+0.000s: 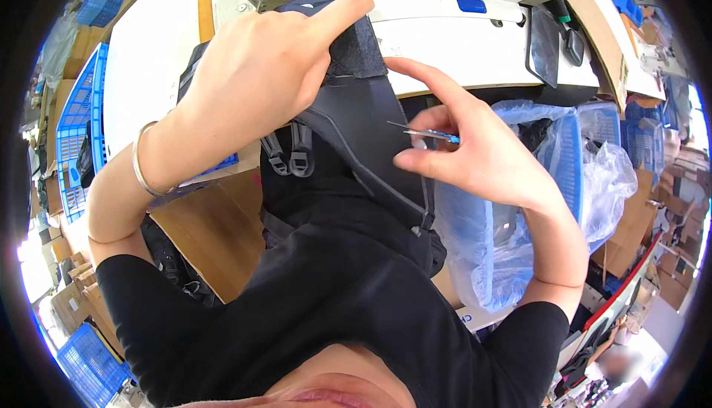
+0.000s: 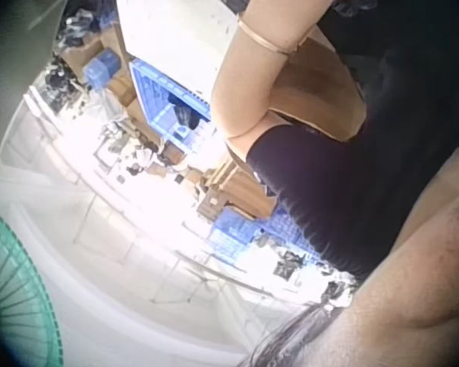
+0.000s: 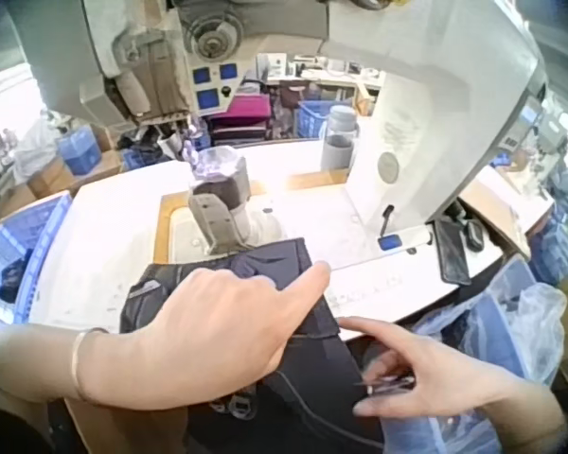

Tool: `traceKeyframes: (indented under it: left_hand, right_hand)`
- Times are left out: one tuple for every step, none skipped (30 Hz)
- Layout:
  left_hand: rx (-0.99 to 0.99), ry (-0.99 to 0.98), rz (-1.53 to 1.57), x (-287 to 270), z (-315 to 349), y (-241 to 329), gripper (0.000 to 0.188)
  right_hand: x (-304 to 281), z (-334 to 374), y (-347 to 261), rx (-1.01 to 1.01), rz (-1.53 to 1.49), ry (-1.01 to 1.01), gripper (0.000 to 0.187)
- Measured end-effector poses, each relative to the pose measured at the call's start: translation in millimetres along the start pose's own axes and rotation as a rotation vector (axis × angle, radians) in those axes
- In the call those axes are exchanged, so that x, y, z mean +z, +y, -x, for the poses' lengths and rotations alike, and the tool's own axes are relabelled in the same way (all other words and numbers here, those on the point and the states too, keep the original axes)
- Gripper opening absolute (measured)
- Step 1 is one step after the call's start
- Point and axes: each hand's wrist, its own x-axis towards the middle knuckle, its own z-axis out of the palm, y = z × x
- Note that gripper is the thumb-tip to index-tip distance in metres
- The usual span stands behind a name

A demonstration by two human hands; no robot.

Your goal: The person stitches leather boot uppers using an industrial sewing machine, then trims the excess material with snips.

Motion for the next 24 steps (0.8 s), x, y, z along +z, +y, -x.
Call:
traceKeyframes:
  left_hand:
    - [0.013, -0.004, 0.039, -1.7, -2.6, 0.5, 0.036]
    - [0.022, 0.011, 0.053, -5.6, -4.3, 0.4, 0.036]
    - [0.025, 0.032, 0.040, -11.1, -4.5, -1.0, 0.028]
    - [0.015, 0.037, 0.025, -16.2, -4.8, -2.8, 0.020]
    - [0.037, 0.079, 0.050, -20.7, -4.0, -4.1, 0.009]
    - [0.045, 0.095, 0.035, -23.2, -4.1, -8.7, 0.009]
    - [0.057, -0.001, 0.115, -27.6, -3.2, -15.5, 0.030]
    - [0.133, 0.136, 0.178, -19.6, -5.8, -18.6, 0.039]
    - [0.218, 0.273, 0.230, -10.6, -8.2, -21.5, 0.048]
    - [0.305, 0.405, 0.266, 1.0, -10.0, -24.6, 0.057]
    - [0.219, 0.299, 0.486, 9.9, -5.0, -27.2, 0.040]
    - [0.123, 0.207, 0.699, 20.6, 1.7, -28.4, 0.024]
    - [-0.034, 0.292, 0.868, 39.7, 6.4, -18.2, 0.034]
    - [-0.188, 0.371, 1.044, 54.2, 10.6, -9.8, 0.044]
    - [-0.212, 0.387, 1.028, 61.1, 19.4, -10.1, 0.044]
    - [-0.351, 0.350, 1.081, 66.2, 27.6, -9.1, 0.055]
    - [-0.494, 0.315, 1.135, 71.3, 32.6, -8.4, 0.067]
    - [-0.506, 0.317, 1.139, 76.7, 34.1, -8.1, 0.067]
    - [-0.528, 0.341, 1.127, 79.9, 34.5, -8.6, 0.071]
    - [-0.546, 0.368, 1.113, 82.0, 33.7, -9.3, 0.075]
    - [-0.528, 0.377, 1.054, 83.5, 31.9, -9.6, 0.078]
    - [-0.544, 0.400, 1.052, 83.8, 30.8, -9.9, 0.078]
    - [-0.567, 0.381, 1.046, 84.2, 29.3, -10.4, 0.078]
    - [-0.584, 0.372, 1.050, 84.1, 28.2, -10.3, 0.079]
  right_hand:
    - [-3.2, 3.4, 0.0, 0.035, 0.080, -0.038, 0.064]
    - [-6.4, 4.4, 1.1, -0.007, 0.192, 0.024, 0.063]
    - [-12.8, 2.7, 1.9, 0.058, 0.208, 0.061, 0.058]
    - [-20.2, -0.1, 2.7, 0.066, 0.220, 0.072, 0.053]
    - [-25.9, -3.6, 4.3, 0.040, 0.308, 0.133, 0.042]
    - [-32.9, -7.8, 5.0, 0.043, 0.359, 0.166, 0.037]
    - [-39.9, -12.3, 5.0, -0.035, 0.376, 0.136, 0.034]
    - [-47.4, -17.0, 3.5, 0.012, 0.443, 0.156, 0.032]
    - [-53.5, -22.6, 1.9, -0.096, 0.455, 0.126, 0.030]
    - [-58.7, -30.1, 0.1, -0.228, 0.486, 0.104, 0.028]
    - [-62.4, -42.2, -1.1, -0.325, 0.572, 0.095, 0.024]
    - [-63.0, -54.6, -0.9, -0.356, 0.595, 0.117, 0.022]
    - [-63.8, -66.4, -1.3, -0.302, 0.673, 0.155, 0.022]
    - [-63.0, -77.5, -0.4, -0.358, 0.733, 0.164, 0.021]
    - [-62.7, -89.1, 0.0, -0.188, 0.626, 0.087, 0.020]
    - [-59.1, -96.2, 2.9, -0.187, 0.617, 0.080, 0.020]
    - [-53.6, -102.0, 6.7, -0.302, 0.711, 0.123, 0.022]
    - [-47.4, -106.5, 9.8, -0.418, 0.807, 0.162, 0.024]
    - [-40.9, -105.5, 12.6, -0.571, 1.110, 0.306, 0.041]
    - [-33.5, -101.5, 14.2, -0.575, 1.113, 0.291, 0.041]
    - [-24.1, -93.4, 15.5, -0.572, 1.277, 0.452, 0.051]
    - [-15.6, -86.4, 14.2, -0.567, 1.437, 0.614, 0.061]
    - [-10.7, -83.0, 10.2, -0.653, 1.456, 0.667, 0.069]
    - [-6.2, -76.0, 5.6, -0.659, 1.462, 0.652, 0.069]
